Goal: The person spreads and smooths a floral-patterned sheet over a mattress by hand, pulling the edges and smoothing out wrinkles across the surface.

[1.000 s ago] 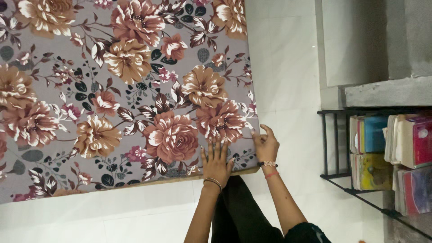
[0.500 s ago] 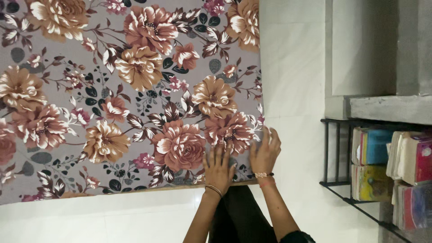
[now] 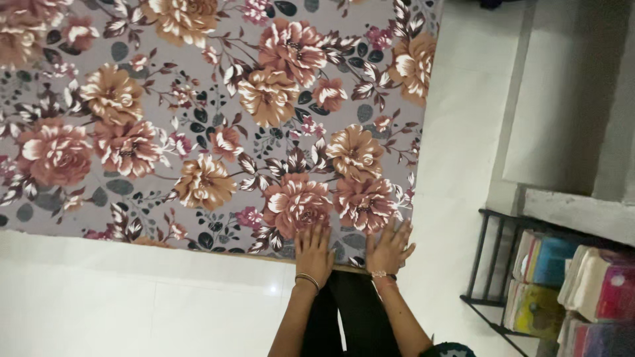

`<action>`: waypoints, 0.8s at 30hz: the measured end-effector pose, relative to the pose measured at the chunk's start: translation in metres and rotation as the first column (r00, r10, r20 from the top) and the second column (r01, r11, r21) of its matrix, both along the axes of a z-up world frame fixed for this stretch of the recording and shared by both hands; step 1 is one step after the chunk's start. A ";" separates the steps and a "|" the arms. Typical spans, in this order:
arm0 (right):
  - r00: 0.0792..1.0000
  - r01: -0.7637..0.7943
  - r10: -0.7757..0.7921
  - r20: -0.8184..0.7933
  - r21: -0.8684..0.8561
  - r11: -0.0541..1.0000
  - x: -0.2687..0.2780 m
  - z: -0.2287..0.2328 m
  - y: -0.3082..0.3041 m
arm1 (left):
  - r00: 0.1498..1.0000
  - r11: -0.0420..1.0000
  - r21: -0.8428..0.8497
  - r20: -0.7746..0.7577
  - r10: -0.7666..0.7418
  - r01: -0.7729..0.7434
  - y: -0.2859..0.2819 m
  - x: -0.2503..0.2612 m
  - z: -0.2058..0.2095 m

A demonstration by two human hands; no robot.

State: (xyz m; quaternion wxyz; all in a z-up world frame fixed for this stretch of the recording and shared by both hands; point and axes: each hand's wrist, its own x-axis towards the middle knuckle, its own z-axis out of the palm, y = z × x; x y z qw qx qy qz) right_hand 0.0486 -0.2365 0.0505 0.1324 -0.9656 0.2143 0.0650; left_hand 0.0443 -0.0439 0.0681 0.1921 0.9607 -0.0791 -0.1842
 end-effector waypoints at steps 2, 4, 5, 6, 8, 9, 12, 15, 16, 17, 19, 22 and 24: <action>0.991 -0.123 0.119 0.053 0.068 0.990 -0.003 0.006 0.026 | 0.972 0.972 -0.003 0.013 0.234 -0.234 0.020 -0.006 0.004; 0.967 -0.244 0.232 0.102 0.135 0.960 -0.002 0.014 0.050 | 0.893 0.896 0.004 0.087 0.442 -0.444 0.042 -0.008 0.000; 0.900 -0.436 0.432 0.063 0.188 0.880 0.000 0.018 0.061 | 0.777 0.787 0.003 0.156 0.609 -0.617 0.057 -0.009 -0.004; 0.788 -0.604 0.615 0.039 0.247 0.758 0.000 0.021 0.070 | 0.671 0.696 -0.082 0.207 0.712 -0.713 0.075 -0.009 -0.011; 0.678 -0.718 0.735 0.020 0.234 0.656 -0.004 0.028 0.074 | 0.453 0.503 -0.252 0.231 0.861 -0.827 0.118 -0.007 -0.026; 0.565 -0.804 0.825 -0.003 0.219 0.552 -0.008 0.032 0.071 | 0.356 0.408 -0.329 0.208 0.911 -0.852 0.140 -0.006 -0.032; 0.665 -0.735 0.742 -0.088 0.105 0.670 -0.024 0.039 0.065 | 0.116 0.152 -0.345 0.123 0.986 -0.926 0.201 -0.001 -0.052; 0.904 -0.372 0.394 -0.164 0.151 0.916 -0.040 0.026 0.088 | -0.146 -0.267 -0.536 -0.258 0.955 -0.801 0.259 0.004 -0.072; 0.903 -0.372 0.394 -0.169 0.150 0.916 -0.046 0.019 0.099 | -0.147 -0.269 -0.532 -0.260 0.954 -0.803 0.276 0.000 -0.079; 0.927 -0.347 0.365 -0.090 0.171 0.922 -0.051 0.010 0.111 | -0.129 -0.306 -0.608 -0.317 0.940 -0.733 0.291 0.000 -0.087; 0.949 -0.309 0.316 -0.005 0.199 0.930 -0.055 -0.013 0.149 | -0.088 -0.330 -0.679 -0.365 0.927 -0.656 0.325 0.005 -0.097; 0.964 0.126 0.019 -0.266 0.515 0.848 -0.066 -0.037 0.213 | -0.167 -0.699 -0.567 -0.712 0.682 -0.437 0.359 0.008 -0.096; 0.716 0.638 -0.340 -0.609 0.770 -0.036 -0.059 -0.050 0.249 | -0.215 -0.725 -0.401 -0.775 0.595 -0.560 0.382 0.006 -0.092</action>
